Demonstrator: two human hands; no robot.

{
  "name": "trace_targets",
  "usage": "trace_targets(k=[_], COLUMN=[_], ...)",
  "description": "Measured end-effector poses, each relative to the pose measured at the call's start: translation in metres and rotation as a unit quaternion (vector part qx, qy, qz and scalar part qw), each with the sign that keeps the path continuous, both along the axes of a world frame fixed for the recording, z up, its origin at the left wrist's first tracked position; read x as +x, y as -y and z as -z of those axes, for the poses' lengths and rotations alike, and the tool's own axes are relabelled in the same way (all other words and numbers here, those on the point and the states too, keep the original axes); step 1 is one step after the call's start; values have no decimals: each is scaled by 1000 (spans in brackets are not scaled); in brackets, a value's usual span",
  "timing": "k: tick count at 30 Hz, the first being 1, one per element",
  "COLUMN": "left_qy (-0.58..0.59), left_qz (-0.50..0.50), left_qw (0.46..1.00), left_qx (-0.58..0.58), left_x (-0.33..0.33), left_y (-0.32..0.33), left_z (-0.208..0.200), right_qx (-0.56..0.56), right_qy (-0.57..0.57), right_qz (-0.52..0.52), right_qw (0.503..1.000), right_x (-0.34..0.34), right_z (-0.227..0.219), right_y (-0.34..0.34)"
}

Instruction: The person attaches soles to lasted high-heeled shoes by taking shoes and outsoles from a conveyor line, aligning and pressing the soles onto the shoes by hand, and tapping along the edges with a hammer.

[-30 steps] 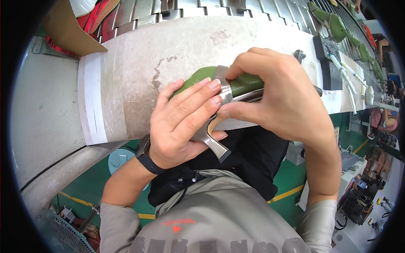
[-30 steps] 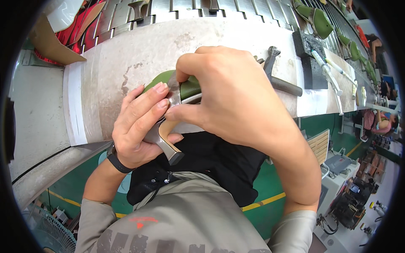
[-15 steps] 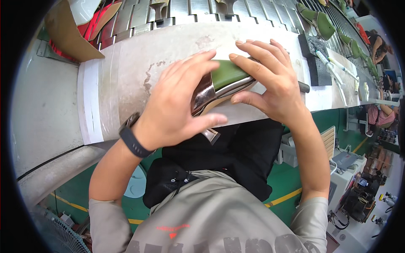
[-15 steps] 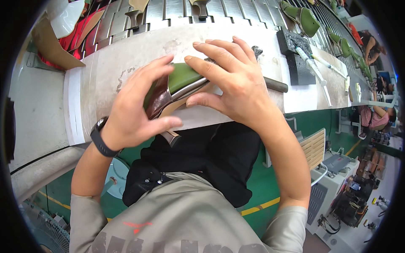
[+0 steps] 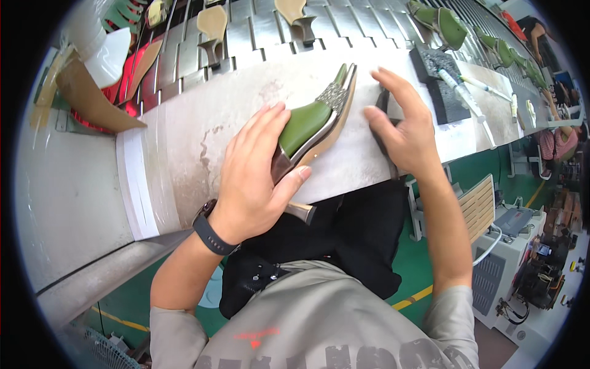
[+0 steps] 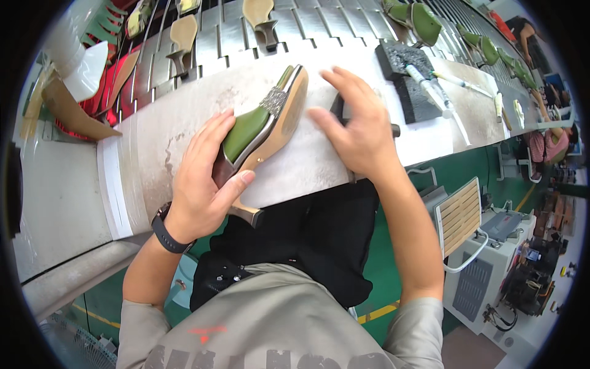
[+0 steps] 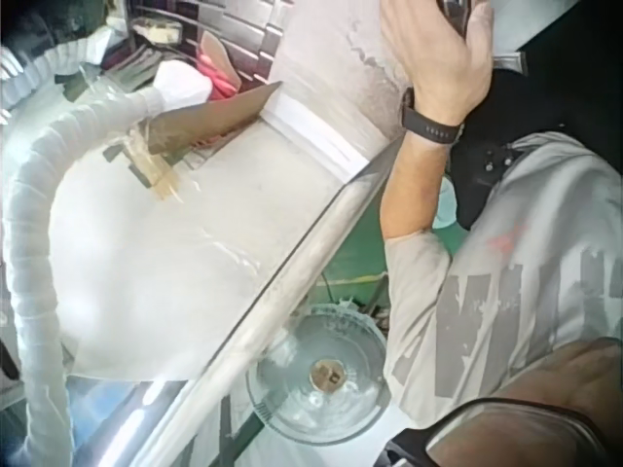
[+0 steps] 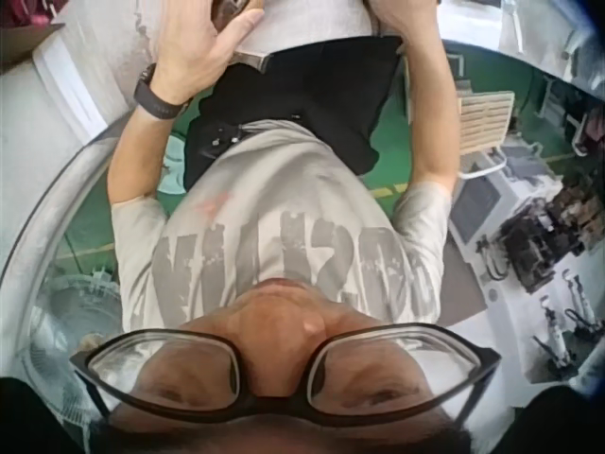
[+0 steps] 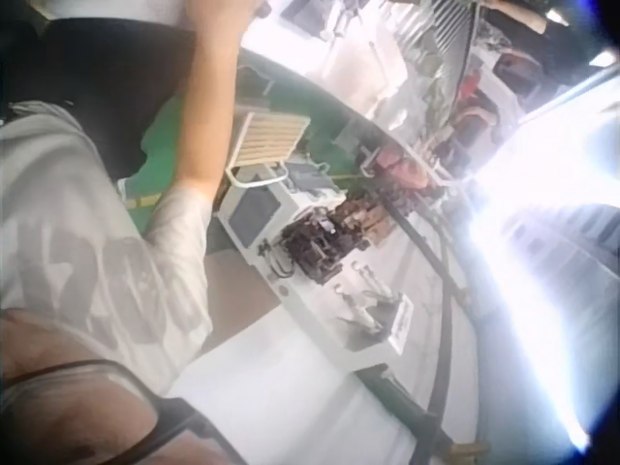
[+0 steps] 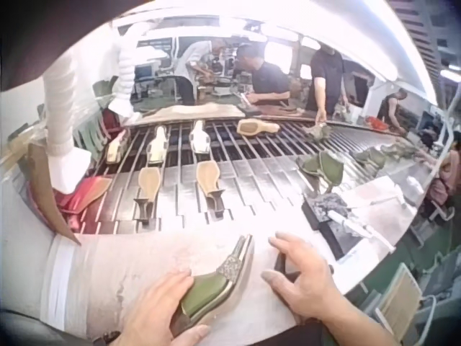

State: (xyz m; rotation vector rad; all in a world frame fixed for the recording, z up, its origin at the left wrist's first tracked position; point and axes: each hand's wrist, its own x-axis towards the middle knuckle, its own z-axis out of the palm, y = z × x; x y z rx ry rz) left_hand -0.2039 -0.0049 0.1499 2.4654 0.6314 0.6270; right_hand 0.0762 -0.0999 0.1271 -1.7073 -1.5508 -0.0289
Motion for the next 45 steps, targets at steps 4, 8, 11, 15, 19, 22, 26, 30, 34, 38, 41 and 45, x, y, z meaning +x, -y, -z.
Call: trace_targets(k=[4, 8, 11, 15, 19, 22, 26, 30, 34, 38, 41, 45], left_qy=[-40, -43, -53, 53, 15, 1, 9, -3, 2, -14, -32, -58], left_qz=[8, 37, 68, 25, 58, 70, 45, 51, 6, -15, -47, -45], left_qw=[999, 998, 992, 938, 969, 977, 952, 965, 964, 964, 960, 968], left_qx=[-9, -43, -90, -341, -241, -199, -302, -258, -266, -264, -276, -238], left_x=[8, 41, 54, 54, 62, 69, 68, 69, 72, 78, 80, 79], left_y=[-5, -19, -23, -30, -39, -38, -41, -42, -41, -41, -40, -43], left_z=[-9, -20, -28, -17, -21, -24, -25, -23, -18, -19, -20, -20], right_qx=[-51, -71, -105, -73, -45, 29, 61, 35, 53, 43, 63, 22], right_qy=[-48, 114, 143, 39, -132, -330, -623, -594, -597, -574, -566, -519], right_qz=[-28, -33, -19, 29, -13, -52, -83, -102, -108, -120, -137, -145], right_qw=[997, 990, 984, 996, 990, 942, 775, 797, 793, 809, 811, 842], right_x=[7, 0, -1, -2, -10, -3, -12, -11, -14, -12, -9, 2], right_z=[7, 0, 1, 5, -19, -15, -11, 6, 9, 10, 10, -11], right_y=[40, 43, 39, 33, 32, 29, 12, 3, 2, 3, 3, 1])
